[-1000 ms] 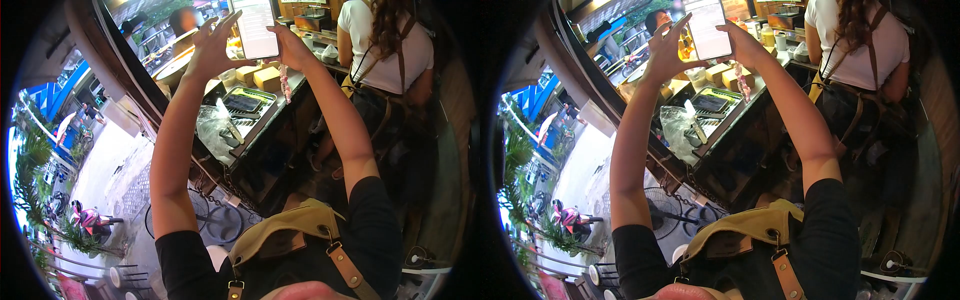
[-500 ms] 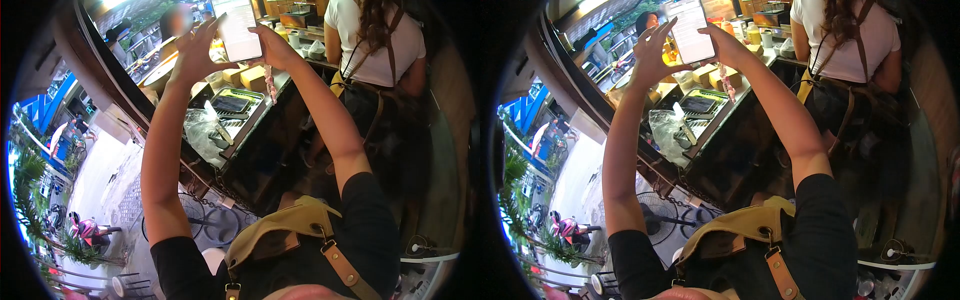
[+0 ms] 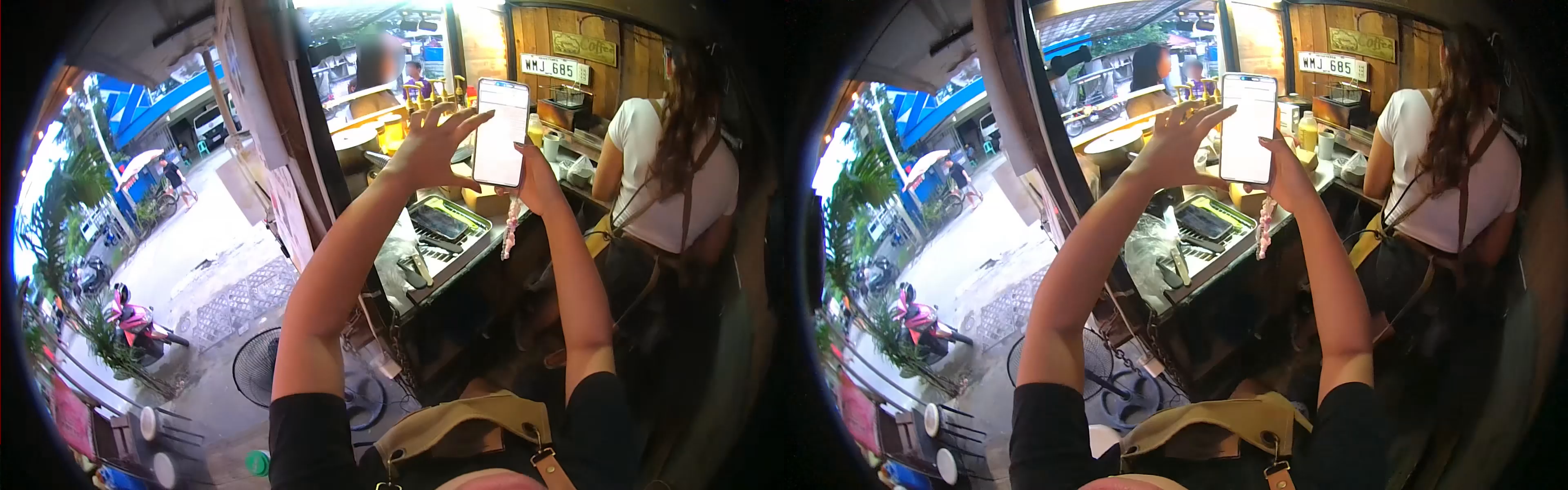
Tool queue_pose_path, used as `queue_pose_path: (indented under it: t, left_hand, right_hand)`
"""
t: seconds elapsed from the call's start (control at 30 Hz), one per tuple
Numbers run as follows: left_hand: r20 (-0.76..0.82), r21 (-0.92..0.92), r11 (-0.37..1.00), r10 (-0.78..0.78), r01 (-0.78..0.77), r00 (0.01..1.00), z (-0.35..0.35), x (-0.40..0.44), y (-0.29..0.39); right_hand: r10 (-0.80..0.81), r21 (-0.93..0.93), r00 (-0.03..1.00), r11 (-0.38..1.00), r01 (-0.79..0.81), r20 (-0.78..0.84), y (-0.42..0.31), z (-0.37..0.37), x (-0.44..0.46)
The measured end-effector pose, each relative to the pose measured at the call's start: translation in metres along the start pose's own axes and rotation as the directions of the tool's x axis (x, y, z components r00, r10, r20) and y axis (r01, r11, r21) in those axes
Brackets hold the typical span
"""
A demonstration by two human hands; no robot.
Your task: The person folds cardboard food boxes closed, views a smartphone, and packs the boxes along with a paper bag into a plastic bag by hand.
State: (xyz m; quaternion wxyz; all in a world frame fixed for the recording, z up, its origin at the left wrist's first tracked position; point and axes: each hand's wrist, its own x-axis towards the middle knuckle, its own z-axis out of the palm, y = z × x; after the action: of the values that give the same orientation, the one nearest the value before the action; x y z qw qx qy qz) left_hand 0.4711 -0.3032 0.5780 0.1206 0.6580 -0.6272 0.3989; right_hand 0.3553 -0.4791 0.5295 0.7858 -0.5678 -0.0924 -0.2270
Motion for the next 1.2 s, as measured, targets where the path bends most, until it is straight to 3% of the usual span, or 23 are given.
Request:
queue_pose_path:
  t: [0.1, 1.2]
  left_hand:
    - [0.077, 0.034, 0.998, -0.055, 0.052, 0.996, -0.005, 0.0, 0.004]
    - [0.008, 0.069, 0.997, -0.03, 0.029, 1.0, 0.007, 0.0, -0.005]
  right_hand:
    - [0.018, 0.009, 1.0, 1.0, -0.017, -0.02, 0.006, -0.007, 0.005]
    - [0.01, -0.032, 1.0, 0.999, -0.009, 0.015, 0.006, -0.018, 0.017]
